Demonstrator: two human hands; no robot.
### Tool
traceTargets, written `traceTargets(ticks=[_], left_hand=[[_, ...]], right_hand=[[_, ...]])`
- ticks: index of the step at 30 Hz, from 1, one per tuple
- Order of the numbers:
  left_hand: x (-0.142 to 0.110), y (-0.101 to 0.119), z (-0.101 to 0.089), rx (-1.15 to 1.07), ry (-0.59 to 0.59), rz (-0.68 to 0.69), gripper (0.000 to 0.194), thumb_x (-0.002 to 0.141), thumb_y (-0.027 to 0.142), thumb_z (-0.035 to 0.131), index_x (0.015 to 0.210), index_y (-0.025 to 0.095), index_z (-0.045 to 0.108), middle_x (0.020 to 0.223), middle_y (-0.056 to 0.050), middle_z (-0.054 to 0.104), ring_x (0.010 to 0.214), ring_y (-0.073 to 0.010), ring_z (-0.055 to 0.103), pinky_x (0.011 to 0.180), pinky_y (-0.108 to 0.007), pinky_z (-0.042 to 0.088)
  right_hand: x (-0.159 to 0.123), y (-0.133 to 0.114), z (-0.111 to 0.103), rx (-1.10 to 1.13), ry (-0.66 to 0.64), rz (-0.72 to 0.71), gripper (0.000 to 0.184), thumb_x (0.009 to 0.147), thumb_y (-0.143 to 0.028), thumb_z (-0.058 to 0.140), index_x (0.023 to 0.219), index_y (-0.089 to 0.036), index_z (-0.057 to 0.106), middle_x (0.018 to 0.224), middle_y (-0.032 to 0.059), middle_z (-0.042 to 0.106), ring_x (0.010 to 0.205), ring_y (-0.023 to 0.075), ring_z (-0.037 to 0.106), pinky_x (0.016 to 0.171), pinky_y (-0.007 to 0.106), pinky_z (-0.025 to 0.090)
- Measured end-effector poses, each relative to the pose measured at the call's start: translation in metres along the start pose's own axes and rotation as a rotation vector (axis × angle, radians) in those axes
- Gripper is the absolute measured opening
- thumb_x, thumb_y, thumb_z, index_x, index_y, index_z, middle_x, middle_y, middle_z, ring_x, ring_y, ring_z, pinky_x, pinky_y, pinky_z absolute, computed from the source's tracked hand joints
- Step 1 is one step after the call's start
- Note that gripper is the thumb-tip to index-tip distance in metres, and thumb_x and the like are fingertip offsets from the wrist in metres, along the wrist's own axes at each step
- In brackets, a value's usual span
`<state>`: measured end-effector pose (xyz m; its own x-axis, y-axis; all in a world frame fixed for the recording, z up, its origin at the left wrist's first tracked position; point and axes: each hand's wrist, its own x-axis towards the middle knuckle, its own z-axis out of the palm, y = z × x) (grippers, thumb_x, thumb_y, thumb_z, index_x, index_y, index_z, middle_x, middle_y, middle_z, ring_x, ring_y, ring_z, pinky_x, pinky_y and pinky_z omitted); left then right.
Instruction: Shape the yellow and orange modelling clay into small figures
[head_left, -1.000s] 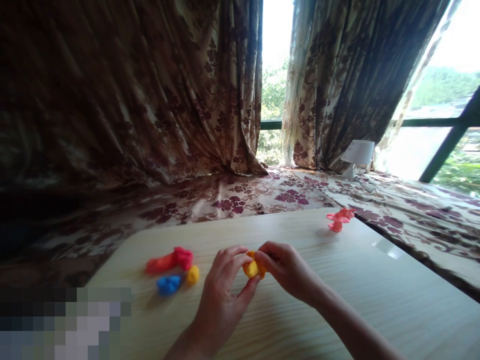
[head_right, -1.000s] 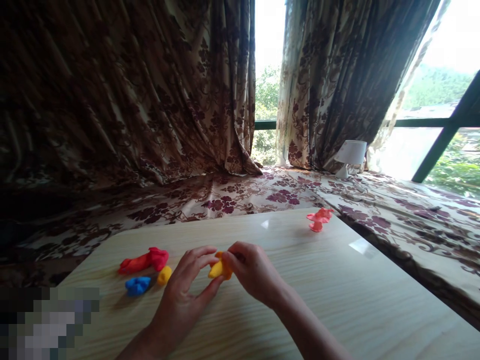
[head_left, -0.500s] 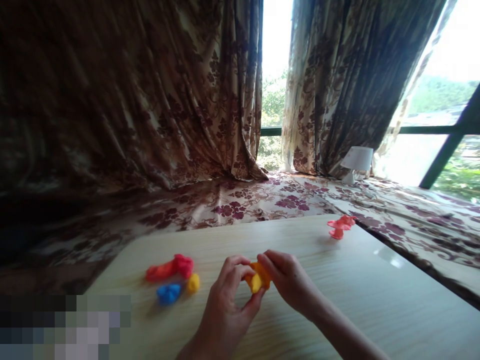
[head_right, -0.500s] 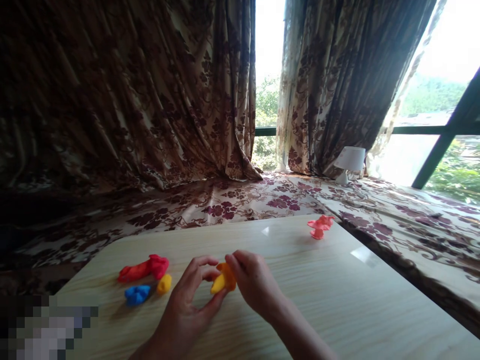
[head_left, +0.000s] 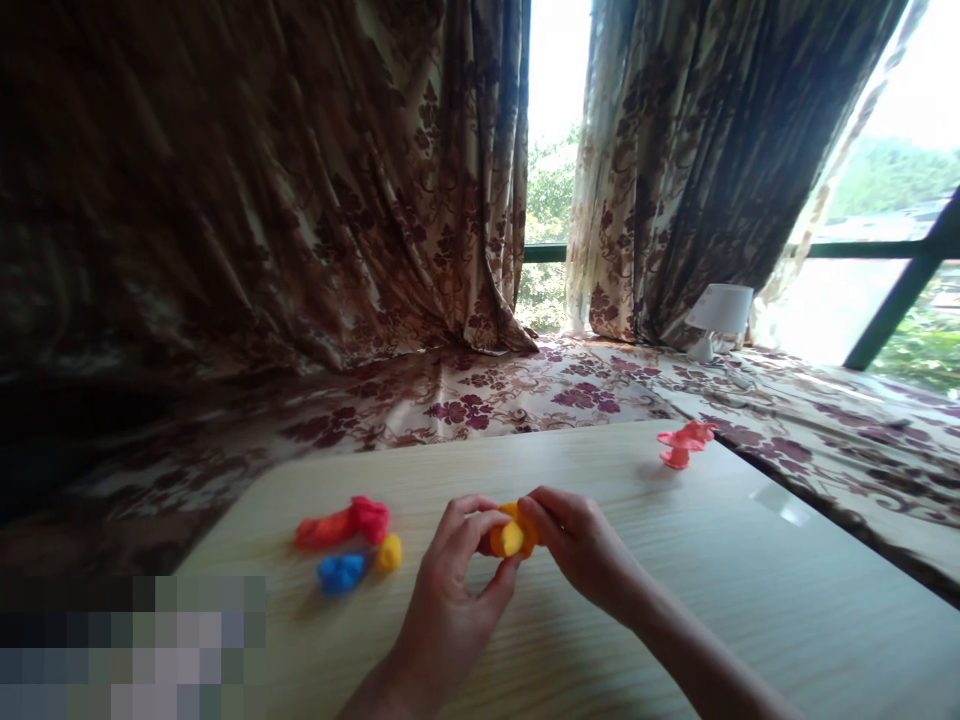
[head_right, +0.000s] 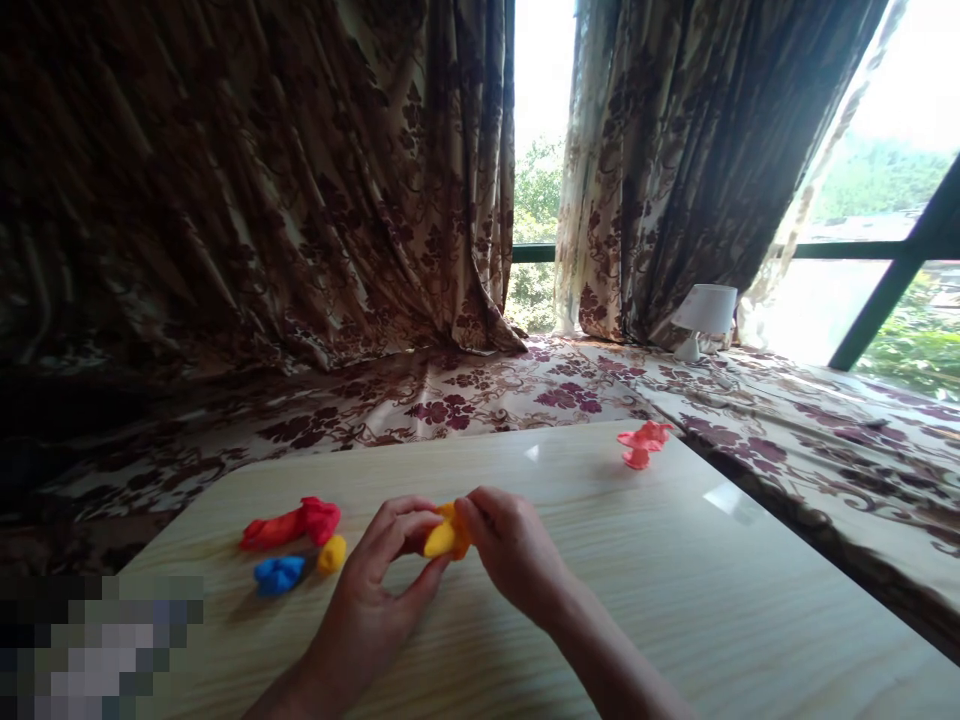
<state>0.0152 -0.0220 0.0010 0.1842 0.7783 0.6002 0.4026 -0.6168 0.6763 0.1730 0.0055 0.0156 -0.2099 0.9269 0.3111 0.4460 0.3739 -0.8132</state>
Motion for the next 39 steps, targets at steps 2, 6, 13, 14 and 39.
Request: traceTargets(ticks=[2, 6, 13, 14, 39], left_hand=[[-0.0004, -0.0003, 0.0005, 0.007, 0.016, -0.005, 0.022, 0.078, 0.013, 0.054, 0.097, 0.023, 0.055, 0.109, -0.005, 0.05, 0.09, -0.0143, 0.058, 0.074, -0.027, 0.053], [-0.0015, 0.0, 0.0008, 0.043, 0.003, -0.015, 0.022, 0.077, 0.013, 0.055, 0.096, 0.023, 0.056, 0.111, -0.005, 0.05, 0.083, -0.013, 0.059, 0.073, -0.027, 0.053], [-0.0017, 0.0006, 0.0016, 0.055, -0.001, -0.011, 0.02, 0.075, 0.012, 0.056, 0.092, 0.022, 0.054, 0.108, -0.005, 0.057, 0.089, -0.0159, 0.059, 0.077, -0.031, 0.053], [-0.0015, 0.0002, 0.0018, 0.052, 0.007, -0.014, 0.021, 0.076, 0.013, 0.056, 0.094, 0.022, 0.054, 0.106, -0.005, 0.058, 0.09, -0.016, 0.059, 0.077, -0.031, 0.052], [-0.0033, -0.0007, 0.0033, -0.022, -0.012, -0.141, 0.015, 0.076, 0.018, 0.057, 0.09, 0.021, 0.053, 0.092, -0.001, 0.063, 0.086, -0.0143, 0.061, 0.081, -0.028, 0.049]], right_hand=[[0.0003, 0.0005, -0.0009, -0.001, 0.023, 0.024, 0.04, 0.089, -0.039, 0.038, 0.056, -0.017, 0.045, 0.052, -0.0041, 0.043, 0.051, 0.009, 0.039, 0.048, 0.02, 0.031], [-0.0016, -0.0026, -0.0008, 0.021, -0.037, 0.056, 0.036, 0.088, -0.039, 0.041, 0.062, -0.017, 0.052, 0.055, -0.0032, 0.049, 0.052, 0.0093, 0.043, 0.048, 0.019, 0.032], [-0.0012, -0.0014, 0.0006, 0.052, 0.02, 0.082, 0.046, 0.09, -0.046, 0.034, 0.057, -0.017, 0.049, 0.051, -0.0032, 0.047, 0.049, 0.0094, 0.041, 0.047, 0.02, 0.031], [-0.001, -0.0012, 0.0001, 0.08, -0.001, 0.112, 0.048, 0.09, -0.047, 0.032, 0.058, -0.017, 0.05, 0.051, -0.0027, 0.048, 0.049, 0.0097, 0.043, 0.047, 0.02, 0.032], [-0.0047, -0.0047, 0.0026, -0.052, -0.031, -0.013, 0.03, 0.086, -0.034, 0.048, 0.063, -0.016, 0.055, 0.055, -0.0037, 0.049, 0.051, 0.0083, 0.04, 0.046, 0.019, 0.029]])
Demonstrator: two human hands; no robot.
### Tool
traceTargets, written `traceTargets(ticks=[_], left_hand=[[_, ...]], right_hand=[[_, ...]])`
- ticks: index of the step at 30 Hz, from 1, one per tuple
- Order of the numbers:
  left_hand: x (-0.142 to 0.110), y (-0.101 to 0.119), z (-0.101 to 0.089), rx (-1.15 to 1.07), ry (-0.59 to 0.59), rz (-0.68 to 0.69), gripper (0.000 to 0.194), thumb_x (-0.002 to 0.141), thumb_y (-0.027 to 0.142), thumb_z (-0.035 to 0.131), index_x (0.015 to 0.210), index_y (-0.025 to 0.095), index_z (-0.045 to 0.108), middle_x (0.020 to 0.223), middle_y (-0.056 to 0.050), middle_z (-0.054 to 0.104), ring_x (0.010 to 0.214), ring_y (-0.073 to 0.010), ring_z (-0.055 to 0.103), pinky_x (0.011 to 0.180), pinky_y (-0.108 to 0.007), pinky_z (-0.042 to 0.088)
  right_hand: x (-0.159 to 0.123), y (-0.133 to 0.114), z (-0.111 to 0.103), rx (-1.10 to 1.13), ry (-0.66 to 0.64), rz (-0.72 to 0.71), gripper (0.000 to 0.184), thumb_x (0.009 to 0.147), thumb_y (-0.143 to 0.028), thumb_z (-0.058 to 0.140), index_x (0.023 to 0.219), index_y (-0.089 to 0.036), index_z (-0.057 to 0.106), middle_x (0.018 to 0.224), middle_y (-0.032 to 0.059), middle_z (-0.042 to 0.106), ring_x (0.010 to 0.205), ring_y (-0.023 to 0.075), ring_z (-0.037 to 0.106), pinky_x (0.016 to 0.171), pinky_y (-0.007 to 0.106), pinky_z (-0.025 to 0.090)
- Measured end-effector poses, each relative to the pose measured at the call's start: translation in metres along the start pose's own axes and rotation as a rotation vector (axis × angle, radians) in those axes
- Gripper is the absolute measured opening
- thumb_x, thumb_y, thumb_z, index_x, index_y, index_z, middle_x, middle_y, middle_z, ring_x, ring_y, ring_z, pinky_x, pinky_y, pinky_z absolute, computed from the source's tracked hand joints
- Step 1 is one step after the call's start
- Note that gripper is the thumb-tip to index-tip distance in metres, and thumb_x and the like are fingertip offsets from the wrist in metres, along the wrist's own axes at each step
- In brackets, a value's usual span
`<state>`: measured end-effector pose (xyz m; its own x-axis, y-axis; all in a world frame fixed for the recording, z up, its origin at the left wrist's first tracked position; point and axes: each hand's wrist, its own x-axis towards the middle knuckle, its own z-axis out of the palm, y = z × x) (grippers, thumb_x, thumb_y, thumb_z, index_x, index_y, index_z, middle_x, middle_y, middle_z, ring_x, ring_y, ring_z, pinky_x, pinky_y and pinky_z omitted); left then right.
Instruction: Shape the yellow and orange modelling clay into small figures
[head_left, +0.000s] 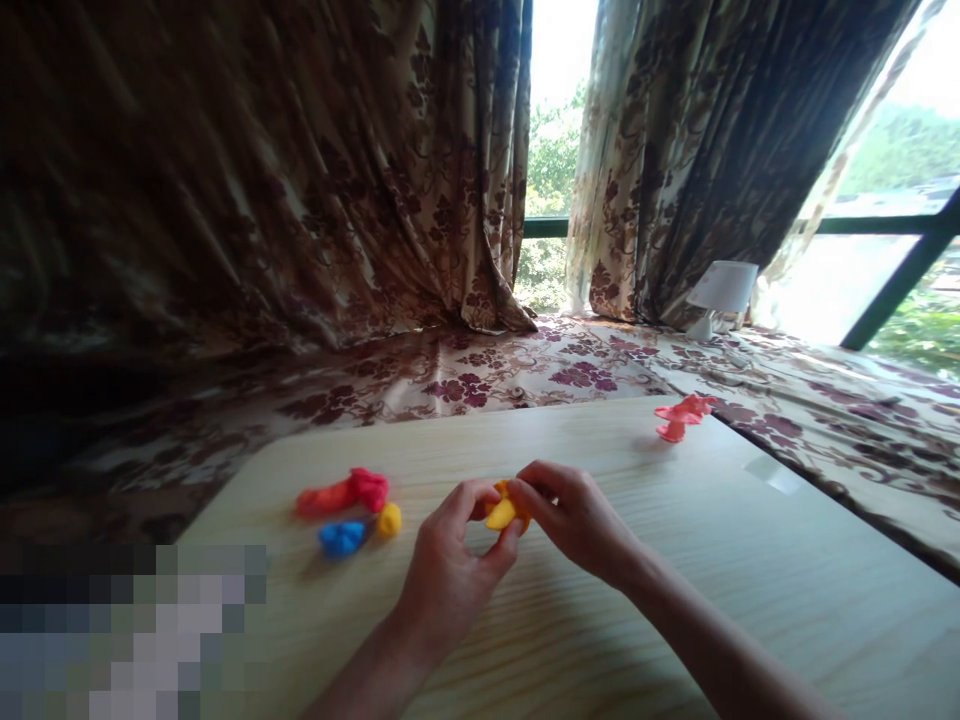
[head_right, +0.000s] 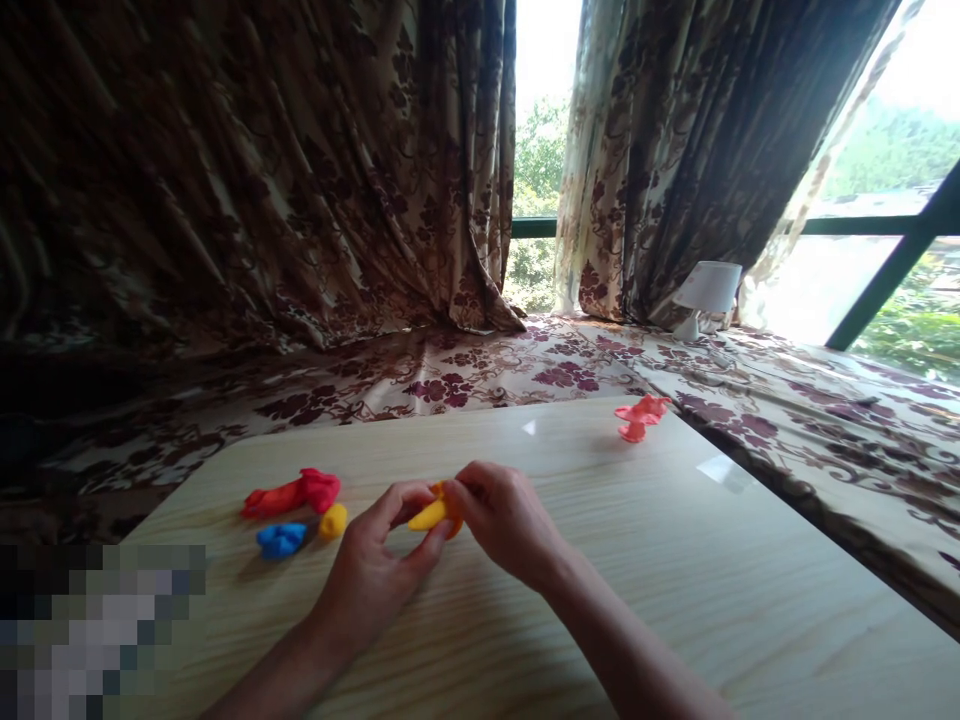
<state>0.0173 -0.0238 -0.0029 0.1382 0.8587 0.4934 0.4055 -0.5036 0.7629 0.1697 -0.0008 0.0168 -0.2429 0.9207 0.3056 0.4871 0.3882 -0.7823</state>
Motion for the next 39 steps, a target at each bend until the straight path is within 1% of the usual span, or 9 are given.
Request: traceTargets(ticks=[4, 9, 13, 18, 22, 25, 31, 36, 39], left_hand=[[-0.0004, -0.0004, -0.0004, 0.035, 0.026, -0.001, 0.013, 0.076, 0.021, 0.059, 0.086, 0.021, 0.05, 0.088, 0.0, 0.061, 0.082, -0.0135, 0.059, 0.078, -0.027, 0.048], [0.0011, -0.0012, -0.0033, 0.105, 0.032, 0.02, 0.017, 0.076, 0.025, 0.06, 0.089, 0.022, 0.05, 0.087, 0.0, 0.058, 0.082, -0.0138, 0.057, 0.076, -0.027, 0.047], [0.0034, -0.0013, -0.0042, 0.126, -0.022, 0.097, 0.026, 0.075, 0.019, 0.059, 0.1, 0.023, 0.051, 0.093, -0.001, 0.057, 0.084, -0.0141, 0.056, 0.076, -0.026, 0.046], [0.0042, -0.0002, -0.0036, 0.127, -0.006, 0.095, 0.022, 0.076, 0.013, 0.054, 0.095, 0.024, 0.053, 0.087, 0.0, 0.057, 0.078, -0.0131, 0.056, 0.072, -0.025, 0.046], [0.0037, -0.0002, -0.0035, 0.115, 0.006, 0.078, 0.021, 0.075, 0.012, 0.054, 0.093, 0.022, 0.053, 0.087, 0.0, 0.057, 0.079, -0.0135, 0.056, 0.073, -0.025, 0.047], [0.0036, -0.0001, -0.0035, 0.104, 0.0, 0.088, 0.021, 0.074, 0.012, 0.054, 0.093, 0.022, 0.053, 0.087, 0.0, 0.058, 0.08, -0.0136, 0.057, 0.073, -0.025, 0.047], [0.0028, 0.0017, -0.0027, 0.097, -0.01, 0.054, 0.023, 0.072, 0.012, 0.056, 0.092, 0.023, 0.054, 0.087, 0.0, 0.062, 0.081, -0.0149, 0.059, 0.076, -0.027, 0.047], [0.0015, -0.002, -0.0029, 0.152, 0.055, -0.013, 0.013, 0.074, 0.024, 0.06, 0.087, 0.022, 0.055, 0.08, 0.001, 0.062, 0.076, -0.0151, 0.06, 0.071, -0.027, 0.049], [0.0021, -0.0035, -0.0045, 0.163, 0.048, 0.009, 0.024, 0.075, 0.027, 0.061, 0.098, 0.022, 0.055, 0.081, 0.0, 0.062, 0.074, -0.0142, 0.059, 0.07, -0.027, 0.05]], right_hand=[[0.0014, 0.0011, -0.0009, 0.004, 0.075, 0.031, 0.041, 0.09, -0.038, 0.037, 0.058, -0.016, 0.05, 0.053, -0.0036, 0.046, 0.051, 0.0086, 0.041, 0.049, 0.02, 0.031], [0.0006, 0.0022, -0.0026, 0.063, -0.066, 0.111, 0.041, 0.088, -0.042, 0.04, 0.057, -0.016, 0.049, 0.053, -0.0039, 0.045, 0.05, 0.0082, 0.039, 0.047, 0.019, 0.03], [0.0004, 0.0059, 0.0004, 0.044, -0.036, 0.064, 0.035, 0.087, -0.036, 0.044, 0.057, -0.017, 0.044, 0.053, -0.0056, 0.039, 0.051, 0.0075, 0.034, 0.045, 0.018, 0.027], [0.0028, 0.0073, 0.0005, -0.026, 0.025, -0.04, 0.036, 0.089, -0.033, 0.041, 0.056, -0.018, 0.039, 0.053, -0.0056, 0.04, 0.051, 0.0078, 0.035, 0.048, 0.019, 0.029], [0.0027, 0.004, -0.0021, 0.007, 0.077, 0.004, 0.04, 0.093, -0.036, 0.034, 0.06, -0.017, 0.047, 0.057, -0.0031, 0.049, 0.053, 0.0088, 0.044, 0.052, 0.02, 0.033], [0.0017, 0.0019, -0.0012, 0.029, 0.015, 0.028, 0.035, 0.09, -0.036, 0.041, 0.063, -0.017, 0.052, 0.057, -0.0032, 0.05, 0.053, 0.0088, 0.044, 0.049, 0.019, 0.032], [0.0015, -0.0009, 0.0012, -0.022, 0.082, -0.11, 0.034, 0.091, -0.031, 0.04, 0.062, -0.017, 0.052, 0.06, -0.0021, 0.051, 0.056, 0.0093, 0.045, 0.054, 0.02, 0.034], [0.0017, -0.0007, -0.0016, 0.048, 0.025, 0.071, 0.042, 0.092, -0.039, 0.033, 0.062, -0.016, 0.053, 0.057, -0.0018, 0.051, 0.054, 0.0098, 0.044, 0.05, 0.02, 0.033], [0.0006, 0.0009, 0.0, 0.065, -0.039, 0.086, 0.034, 0.088, -0.036, 0.043, 0.063, -0.016, 0.054, 0.055, -0.0033, 0.048, 0.051, 0.0085, 0.04, 0.046, 0.019, 0.03]])
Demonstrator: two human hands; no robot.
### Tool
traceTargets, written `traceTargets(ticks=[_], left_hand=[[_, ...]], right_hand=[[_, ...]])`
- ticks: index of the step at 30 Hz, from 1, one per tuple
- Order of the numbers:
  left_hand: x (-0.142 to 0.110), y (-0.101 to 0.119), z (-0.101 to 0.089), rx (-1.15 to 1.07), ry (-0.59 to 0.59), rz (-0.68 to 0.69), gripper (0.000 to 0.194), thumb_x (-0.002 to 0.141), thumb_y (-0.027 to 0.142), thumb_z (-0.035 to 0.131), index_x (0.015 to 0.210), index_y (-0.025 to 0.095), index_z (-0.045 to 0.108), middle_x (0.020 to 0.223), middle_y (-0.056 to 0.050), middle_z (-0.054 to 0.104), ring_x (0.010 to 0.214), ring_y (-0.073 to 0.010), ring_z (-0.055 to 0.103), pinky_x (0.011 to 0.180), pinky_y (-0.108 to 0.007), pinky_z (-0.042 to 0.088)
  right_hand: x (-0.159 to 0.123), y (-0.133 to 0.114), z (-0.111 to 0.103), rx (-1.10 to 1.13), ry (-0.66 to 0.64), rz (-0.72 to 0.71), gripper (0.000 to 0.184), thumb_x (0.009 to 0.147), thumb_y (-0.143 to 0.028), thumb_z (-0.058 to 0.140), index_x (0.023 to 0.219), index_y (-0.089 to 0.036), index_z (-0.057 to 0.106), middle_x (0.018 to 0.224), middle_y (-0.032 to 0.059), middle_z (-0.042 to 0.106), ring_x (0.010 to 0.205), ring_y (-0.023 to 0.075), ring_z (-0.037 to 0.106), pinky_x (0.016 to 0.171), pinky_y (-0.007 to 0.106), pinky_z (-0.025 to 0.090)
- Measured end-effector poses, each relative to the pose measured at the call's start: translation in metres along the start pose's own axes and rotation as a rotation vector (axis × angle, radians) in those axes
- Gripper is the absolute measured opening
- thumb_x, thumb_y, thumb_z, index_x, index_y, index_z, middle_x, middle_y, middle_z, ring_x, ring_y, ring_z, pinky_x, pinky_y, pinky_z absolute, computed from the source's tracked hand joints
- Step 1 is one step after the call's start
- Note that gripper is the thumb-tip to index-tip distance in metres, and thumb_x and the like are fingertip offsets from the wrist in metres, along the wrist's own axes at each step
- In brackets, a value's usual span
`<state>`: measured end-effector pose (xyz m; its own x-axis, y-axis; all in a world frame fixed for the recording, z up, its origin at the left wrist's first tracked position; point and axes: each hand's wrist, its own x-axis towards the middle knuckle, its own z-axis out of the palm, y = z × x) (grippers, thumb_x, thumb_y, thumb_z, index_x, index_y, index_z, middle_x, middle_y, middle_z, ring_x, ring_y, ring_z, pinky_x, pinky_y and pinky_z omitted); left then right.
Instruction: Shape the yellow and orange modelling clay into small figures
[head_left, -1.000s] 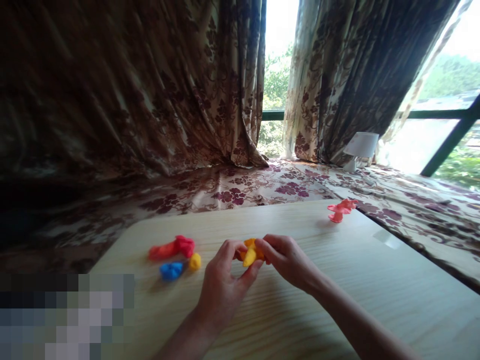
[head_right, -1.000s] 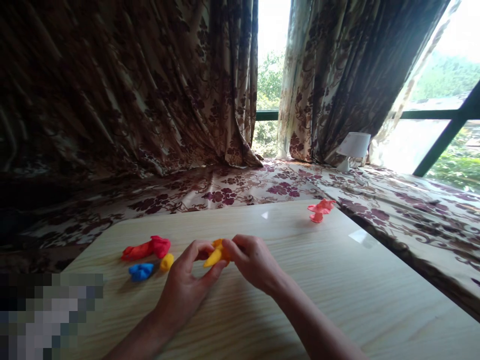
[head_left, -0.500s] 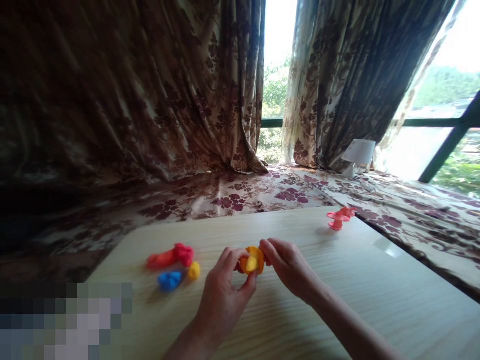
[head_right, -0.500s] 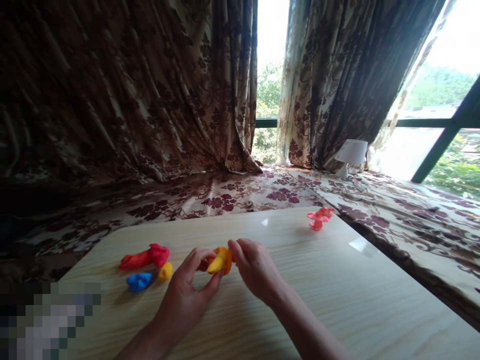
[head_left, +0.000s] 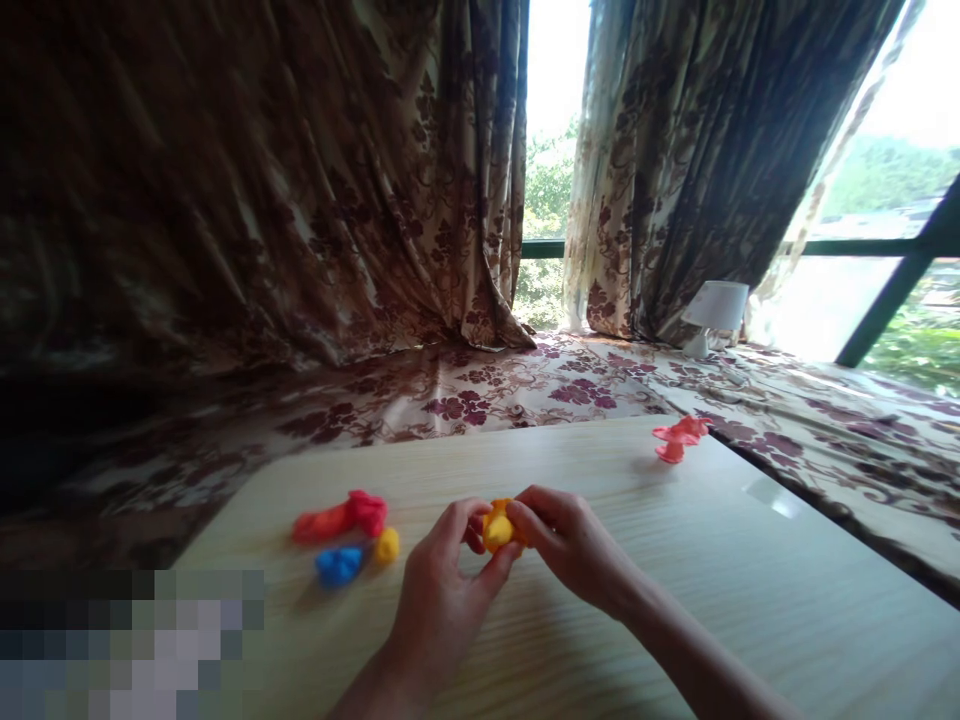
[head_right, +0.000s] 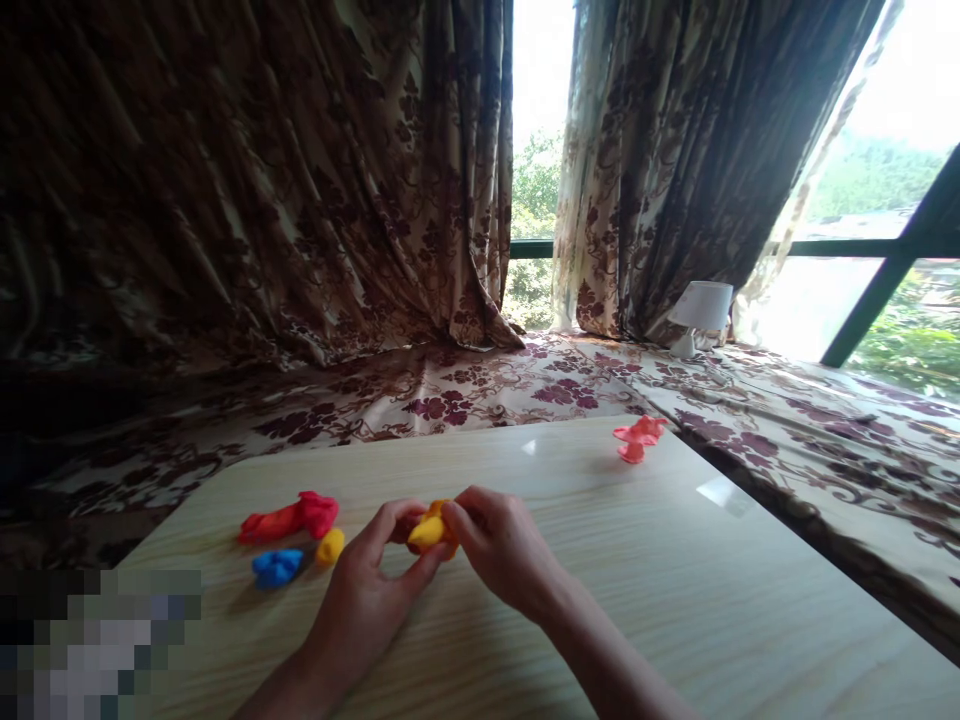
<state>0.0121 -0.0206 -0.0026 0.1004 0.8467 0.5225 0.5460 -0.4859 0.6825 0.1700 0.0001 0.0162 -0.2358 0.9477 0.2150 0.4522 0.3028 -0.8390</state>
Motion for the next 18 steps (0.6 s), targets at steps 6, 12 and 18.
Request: traceTargets(ticks=[6, 12, 18], left_hand=[[0.0018, 0.0009, -0.0027, 0.033, -0.06, 0.15, 0.03, 0.08, 0.025, 0.057, 0.11, 0.022, 0.06, 0.085, -0.003, 0.063, 0.067, -0.0119, 0.058, 0.063, -0.023, 0.05], [0.001, 0.0017, -0.0032, 0.076, -0.008, 0.16, 0.027, 0.079, 0.023, 0.058, 0.105, 0.022, 0.063, 0.081, -0.003, 0.063, 0.066, -0.0122, 0.058, 0.061, -0.022, 0.049], [0.0024, 0.0031, -0.0046, 0.099, 0.054, 0.181, 0.022, 0.077, 0.023, 0.059, 0.099, 0.021, 0.064, 0.084, -0.004, 0.061, 0.077, -0.0154, 0.06, 0.068, -0.025, 0.051]], right_hand=[[0.0002, 0.0028, 0.0024, -0.062, 0.05, -0.109, 0.029, 0.089, -0.029, 0.043, 0.063, -0.016, 0.051, 0.057, -0.0034, 0.05, 0.054, 0.0085, 0.042, 0.05, 0.019, 0.031], [0.0007, -0.0005, -0.001, -0.102, 0.116, -0.125, 0.039, 0.092, -0.033, 0.035, 0.059, -0.017, 0.048, 0.055, -0.0036, 0.048, 0.051, 0.0086, 0.041, 0.05, 0.02, 0.031], [-0.001, -0.0015, 0.0001, -0.019, -0.008, -0.026, 0.036, 0.088, -0.038, 0.043, 0.061, -0.016, 0.053, 0.054, -0.004, 0.047, 0.05, 0.0082, 0.04, 0.046, 0.018, 0.03]])
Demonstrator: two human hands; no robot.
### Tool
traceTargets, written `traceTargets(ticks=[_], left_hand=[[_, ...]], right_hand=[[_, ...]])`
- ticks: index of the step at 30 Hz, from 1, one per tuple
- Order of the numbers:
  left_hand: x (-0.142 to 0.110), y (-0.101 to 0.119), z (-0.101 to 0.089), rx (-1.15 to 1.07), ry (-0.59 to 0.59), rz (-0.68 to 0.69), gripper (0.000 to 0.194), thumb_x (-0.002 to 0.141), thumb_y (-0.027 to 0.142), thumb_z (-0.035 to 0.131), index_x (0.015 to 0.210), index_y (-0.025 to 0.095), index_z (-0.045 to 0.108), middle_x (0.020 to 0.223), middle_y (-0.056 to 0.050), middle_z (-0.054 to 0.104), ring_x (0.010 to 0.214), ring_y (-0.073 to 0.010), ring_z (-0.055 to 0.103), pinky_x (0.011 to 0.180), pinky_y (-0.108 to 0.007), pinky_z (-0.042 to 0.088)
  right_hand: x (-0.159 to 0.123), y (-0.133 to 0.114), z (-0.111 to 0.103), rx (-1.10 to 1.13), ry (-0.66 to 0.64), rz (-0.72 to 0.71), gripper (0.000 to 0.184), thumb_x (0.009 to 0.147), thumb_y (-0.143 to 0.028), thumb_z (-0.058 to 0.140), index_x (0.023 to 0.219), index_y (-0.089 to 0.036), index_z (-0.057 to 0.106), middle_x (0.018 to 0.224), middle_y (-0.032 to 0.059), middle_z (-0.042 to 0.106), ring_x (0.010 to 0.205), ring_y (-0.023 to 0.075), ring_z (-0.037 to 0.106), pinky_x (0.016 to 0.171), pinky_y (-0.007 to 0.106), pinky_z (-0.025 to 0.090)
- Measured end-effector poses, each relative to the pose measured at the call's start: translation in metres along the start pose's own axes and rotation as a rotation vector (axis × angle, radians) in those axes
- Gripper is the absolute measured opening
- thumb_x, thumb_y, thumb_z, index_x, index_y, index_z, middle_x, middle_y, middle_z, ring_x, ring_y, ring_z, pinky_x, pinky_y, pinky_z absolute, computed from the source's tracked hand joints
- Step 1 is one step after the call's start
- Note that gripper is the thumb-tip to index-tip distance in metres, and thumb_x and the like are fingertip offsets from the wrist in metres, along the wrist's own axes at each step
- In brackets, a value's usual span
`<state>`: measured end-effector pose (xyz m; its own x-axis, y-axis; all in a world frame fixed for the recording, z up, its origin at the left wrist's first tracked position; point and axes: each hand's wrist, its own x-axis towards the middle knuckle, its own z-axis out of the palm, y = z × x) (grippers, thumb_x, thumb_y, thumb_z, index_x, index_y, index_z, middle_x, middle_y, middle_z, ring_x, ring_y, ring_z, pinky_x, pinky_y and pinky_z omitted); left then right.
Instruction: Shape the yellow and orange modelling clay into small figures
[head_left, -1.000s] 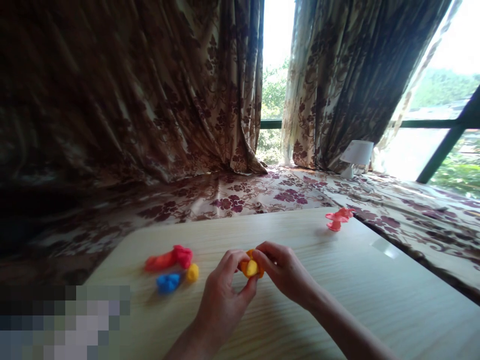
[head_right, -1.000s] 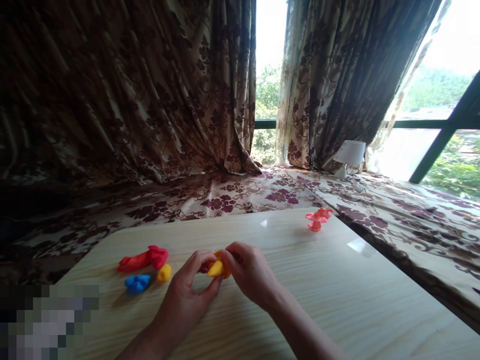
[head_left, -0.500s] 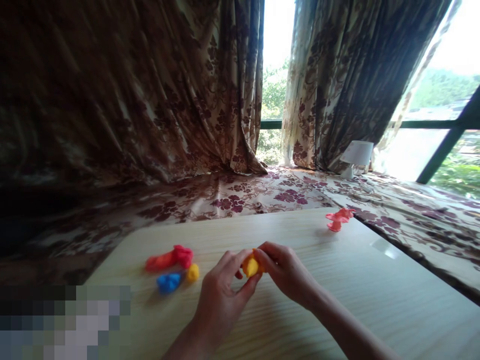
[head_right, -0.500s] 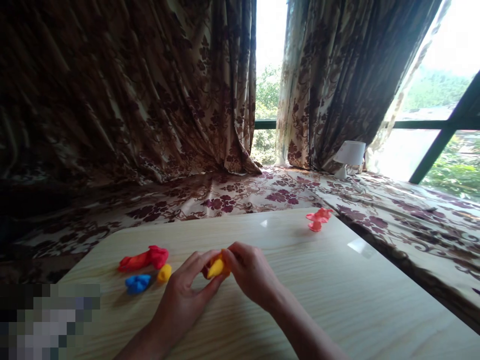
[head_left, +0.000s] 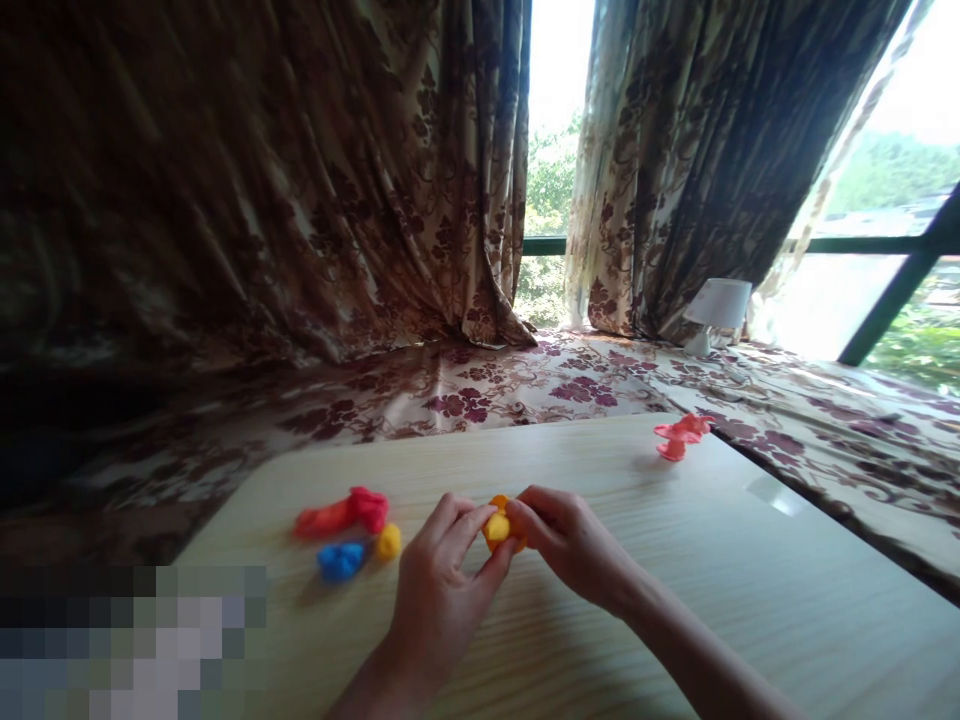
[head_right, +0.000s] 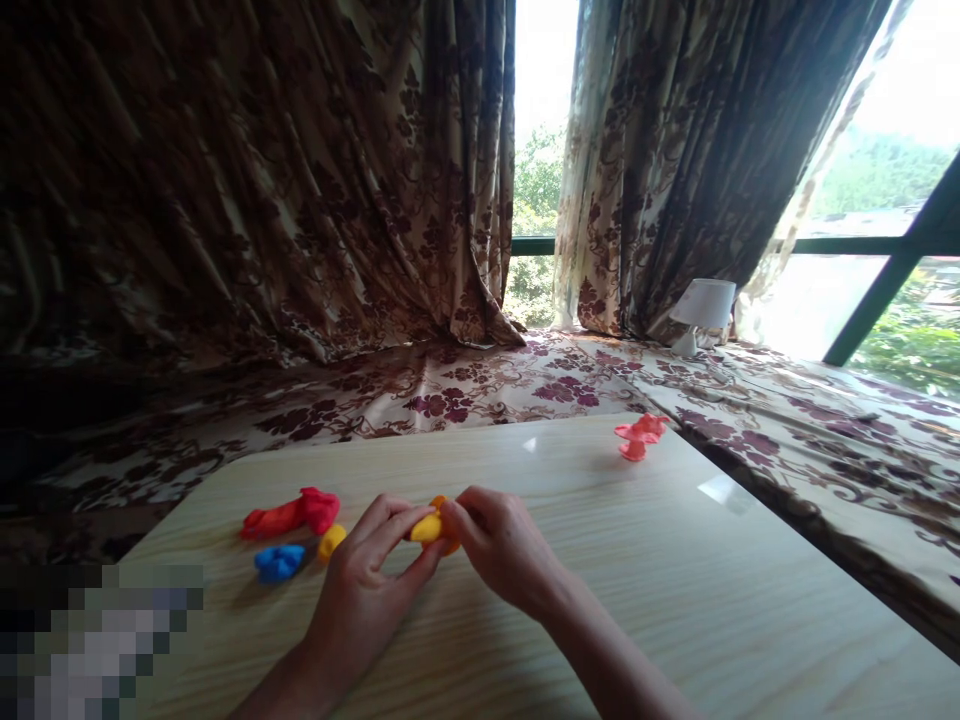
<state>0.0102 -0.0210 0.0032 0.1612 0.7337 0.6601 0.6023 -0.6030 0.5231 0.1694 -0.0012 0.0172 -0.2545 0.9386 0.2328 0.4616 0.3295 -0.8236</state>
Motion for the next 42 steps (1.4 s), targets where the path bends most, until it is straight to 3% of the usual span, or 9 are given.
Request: traceTargets(ticks=[6, 11, 14, 19, 21, 26, 32, 35, 42], left_hand=[[-0.0015, 0.0012, 0.0019, -0.07, -0.015, 0.035, 0.033, 0.076, 0.018, 0.059, 0.109, 0.022, 0.057, 0.108, -0.006, 0.061, 0.101, -0.0185, 0.057, 0.09, -0.031, 0.047], [-0.0011, 0.0037, 0.0016, -0.12, -0.037, -0.008, 0.022, 0.079, 0.017, 0.057, 0.1, 0.023, 0.058, 0.098, -0.004, 0.061, 0.092, -0.016, 0.058, 0.082, -0.028, 0.049], [-0.0007, 0.0031, 0.0016, -0.117, -0.04, -0.026, 0.02, 0.079, 0.019, 0.056, 0.099, 0.023, 0.057, 0.097, -0.004, 0.06, 0.09, -0.0163, 0.058, 0.079, -0.028, 0.05], [-0.0007, 0.0005, 0.0031, -0.098, -0.021, -0.022, 0.02, 0.079, 0.02, 0.058, 0.098, 0.023, 0.057, 0.095, -0.004, 0.06, 0.09, -0.0173, 0.058, 0.08, -0.03, 0.049], [-0.0003, 0.0003, 0.0034, -0.077, -0.003, -0.026, 0.019, 0.078, 0.022, 0.059, 0.097, 0.023, 0.058, 0.098, -0.005, 0.058, 0.092, -0.0175, 0.058, 0.08, -0.029, 0.049], [-0.0001, 0.0019, 0.0022, -0.066, 0.001, -0.017, 0.017, 0.078, 0.023, 0.059, 0.096, 0.024, 0.06, 0.101, -0.005, 0.057, 0.095, -0.0177, 0.057, 0.081, -0.028, 0.049], [-0.0017, 0.0032, 0.0026, -0.116, -0.034, -0.01, 0.017, 0.078, 0.021, 0.059, 0.095, 0.023, 0.059, 0.104, -0.005, 0.061, 0.101, -0.0176, 0.057, 0.088, -0.029, 0.046], [-0.0017, 0.0029, 0.003, -0.14, -0.026, -0.043, 0.015, 0.078, 0.022, 0.059, 0.092, 0.023, 0.057, 0.099, -0.003, 0.063, 0.094, -0.0167, 0.059, 0.084, -0.029, 0.048], [0.0007, 0.0048, -0.0003, -0.152, -0.083, -0.052, 0.017, 0.076, 0.021, 0.061, 0.092, 0.022, 0.055, 0.087, -0.002, 0.059, 0.078, -0.0144, 0.056, 0.071, -0.027, 0.049]], right_hand=[[0.0006, 0.0034, 0.0011, 0.024, 0.021, -0.055, 0.031, 0.089, -0.033, 0.043, 0.064, -0.016, 0.052, 0.057, -0.0044, 0.048, 0.054, 0.0082, 0.041, 0.049, 0.018, 0.032], [0.002, 0.0043, -0.0005, -0.043, 0.071, -0.1, 0.036, 0.089, -0.035, 0.042, 0.059, -0.017, 0.048, 0.054, -0.0049, 0.044, 0.051, 0.0081, 0.038, 0.048, 0.019, 0.031], [0.003, 0.0029, -0.0026, -0.007, 0.102, -0.048, 0.042, 0.091, -0.038, 0.035, 0.059, -0.017, 0.049, 0.055, -0.0034, 0.048, 0.052, 0.0087, 0.043, 0.05, 0.02, 0.033], [0.0024, 0.0009, -0.0017, 0.055, 0.014, -0.005, 0.034, 0.087, -0.036, 0.044, 0.062, -0.016, 0.054, 0.055, -0.0038, 0.048, 0.051, 0.0083, 0.041, 0.046, 0.019, 0.031], [0.0021, 0.001, -0.0007, 0.059, 0.028, -0.025, 0.03, 0.086, -0.035, 0.046, 0.064, -0.015, 0.054, 0.055, -0.0044, 0.046, 0.051, 0.008, 0.039, 0.046, 0.018, 0.031], [0.002, 0.0019, -0.0007, 0.068, 0.064, 0.002, 0.043, 0.09, -0.041, 0.036, 0.056, -0.016, 0.047, 0.052, -0.004, 0.044, 0.05, 0.0083, 0.04, 0.047, 0.019, 0.032], [0.0031, 0.0047, 0.0019, 0.083, 0.112, -0.03, 0.038, 0.088, -0.041, 0.042, 0.058, -0.017, 0.047, 0.053, -0.0056, 0.04, 0.05, 0.0078, 0.036, 0.045, 0.019, 0.028], [0.0034, 0.0019, 0.0003, 0.109, 0.104, 0.004, 0.045, 0.091, -0.043, 0.034, 0.058, -0.016, 0.049, 0.053, -0.004, 0.044, 0.051, 0.0087, 0.04, 0.048, 0.02, 0.031], [-0.0006, -0.0037, 0.0004, 0.107, 0.025, -0.007, 0.03, 0.085, -0.035, 0.049, 0.064, -0.015, 0.057, 0.055, -0.0036, 0.05, 0.051, 0.0081, 0.041, 0.045, 0.018, 0.031]])
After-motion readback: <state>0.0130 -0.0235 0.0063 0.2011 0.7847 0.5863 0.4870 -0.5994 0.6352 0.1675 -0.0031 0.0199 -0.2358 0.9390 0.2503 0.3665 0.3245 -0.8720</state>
